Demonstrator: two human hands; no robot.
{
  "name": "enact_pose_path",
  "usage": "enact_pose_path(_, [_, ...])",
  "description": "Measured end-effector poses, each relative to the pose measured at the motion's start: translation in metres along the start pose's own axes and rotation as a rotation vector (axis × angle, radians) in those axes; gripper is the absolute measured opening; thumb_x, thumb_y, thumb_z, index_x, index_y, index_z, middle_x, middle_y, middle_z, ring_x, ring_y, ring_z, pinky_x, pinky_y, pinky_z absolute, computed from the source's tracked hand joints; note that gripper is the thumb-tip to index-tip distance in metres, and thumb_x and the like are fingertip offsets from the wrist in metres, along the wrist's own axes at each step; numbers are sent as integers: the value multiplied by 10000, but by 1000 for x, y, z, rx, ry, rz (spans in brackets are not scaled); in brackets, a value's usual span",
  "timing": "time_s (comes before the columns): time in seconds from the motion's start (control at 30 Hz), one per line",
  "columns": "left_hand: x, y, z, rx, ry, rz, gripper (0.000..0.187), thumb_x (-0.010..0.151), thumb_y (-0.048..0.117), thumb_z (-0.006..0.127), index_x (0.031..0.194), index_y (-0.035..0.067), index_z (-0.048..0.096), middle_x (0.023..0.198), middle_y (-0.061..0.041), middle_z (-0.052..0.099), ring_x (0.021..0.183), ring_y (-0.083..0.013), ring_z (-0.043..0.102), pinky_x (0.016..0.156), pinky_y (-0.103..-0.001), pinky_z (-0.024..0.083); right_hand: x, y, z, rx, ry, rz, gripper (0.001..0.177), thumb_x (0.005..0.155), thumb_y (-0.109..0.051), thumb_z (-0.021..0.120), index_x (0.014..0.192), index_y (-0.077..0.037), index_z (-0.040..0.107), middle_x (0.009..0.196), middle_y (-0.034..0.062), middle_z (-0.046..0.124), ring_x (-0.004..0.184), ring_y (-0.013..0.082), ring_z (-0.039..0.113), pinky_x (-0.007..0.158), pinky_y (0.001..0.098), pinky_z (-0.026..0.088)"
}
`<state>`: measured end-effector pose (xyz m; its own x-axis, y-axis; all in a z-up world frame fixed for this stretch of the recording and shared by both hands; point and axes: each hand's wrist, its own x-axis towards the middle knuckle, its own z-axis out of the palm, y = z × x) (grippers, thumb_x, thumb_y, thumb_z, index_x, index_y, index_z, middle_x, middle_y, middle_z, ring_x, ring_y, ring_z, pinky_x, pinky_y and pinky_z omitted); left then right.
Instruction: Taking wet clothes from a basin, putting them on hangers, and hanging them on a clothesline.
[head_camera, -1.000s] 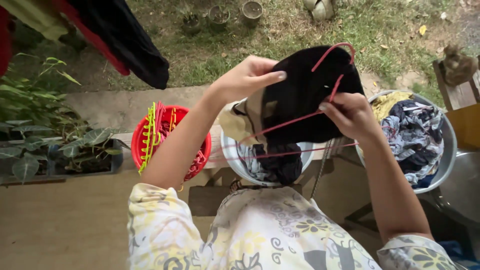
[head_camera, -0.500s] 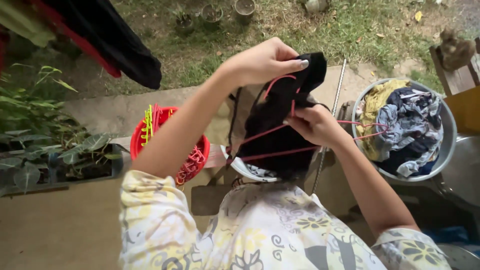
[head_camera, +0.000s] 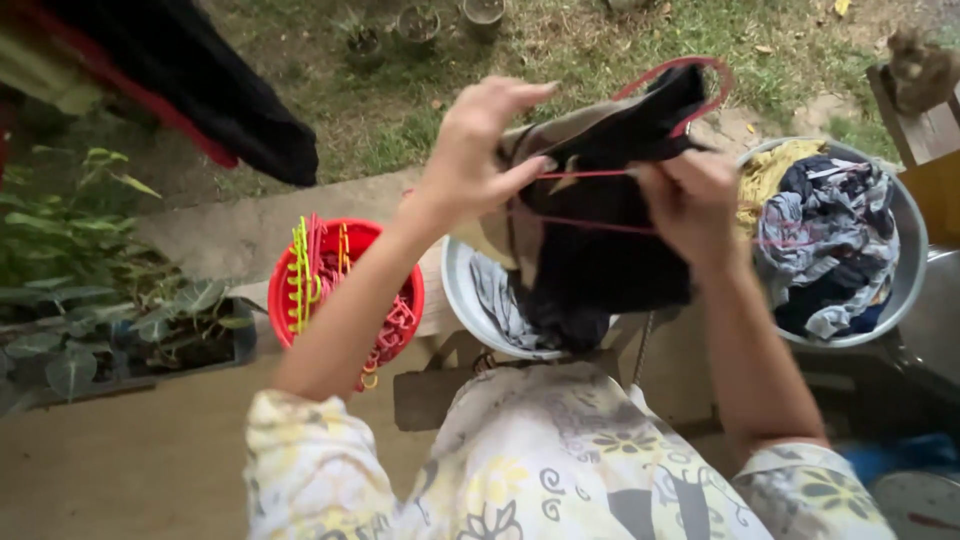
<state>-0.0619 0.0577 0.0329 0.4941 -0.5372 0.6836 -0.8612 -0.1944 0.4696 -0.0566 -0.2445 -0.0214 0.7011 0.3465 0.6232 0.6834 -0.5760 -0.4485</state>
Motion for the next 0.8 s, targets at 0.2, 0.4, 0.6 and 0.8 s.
enact_pose_path(0.2, [-87, -40, 42, -366, 1041, -452, 188, 997, -9, 656, 1166, 45, 595, 960, -9, 541, 798, -101, 498, 707, -233, 479, 50, -18, -57, -51, 64, -113, 132, 992, 16, 708, 862, 17, 730, 596, 74, 590, 507, 177, 568, 474, 358, 405])
enact_pose_path(0.4, [-37, -42, 169, 36, 734, -608, 786, 627, 129, 941, 1227, 2, 449, 1046, -117, 509, 937, -279, 542, 828, -384, 486, 55, -31, -84, -88, 110, -4, 80, 1072, 71, 690, 1009, 61, 737, 769, 125, 659, 626, 180, 636, 596, 301, 469])
enact_pose_path(0.6, [3, -152, 114, -143, 640, -719, 330, 832, 123, 777, 1136, 23, 698, 981, -120, 755, 888, -208, 704, 791, -329, 570, 17, 46, -106, -5, 54, 56, 73, 1098, 83, 644, 1136, 66, 703, 895, 89, 702, 832, 123, 715, 729, 232, 525])
enact_pose_path(0.8, [36, -137, -7, -337, 219, -476, 407, 867, 2, 605, 1241, 82, 746, 1091, -44, 793, 933, -113, 719, 835, -262, 579, -11, 93, -122, 271, 92, 187, 64, 1151, 82, 653, 1091, 96, 634, 963, 77, 706, 836, 91, 654, 736, 205, 499])
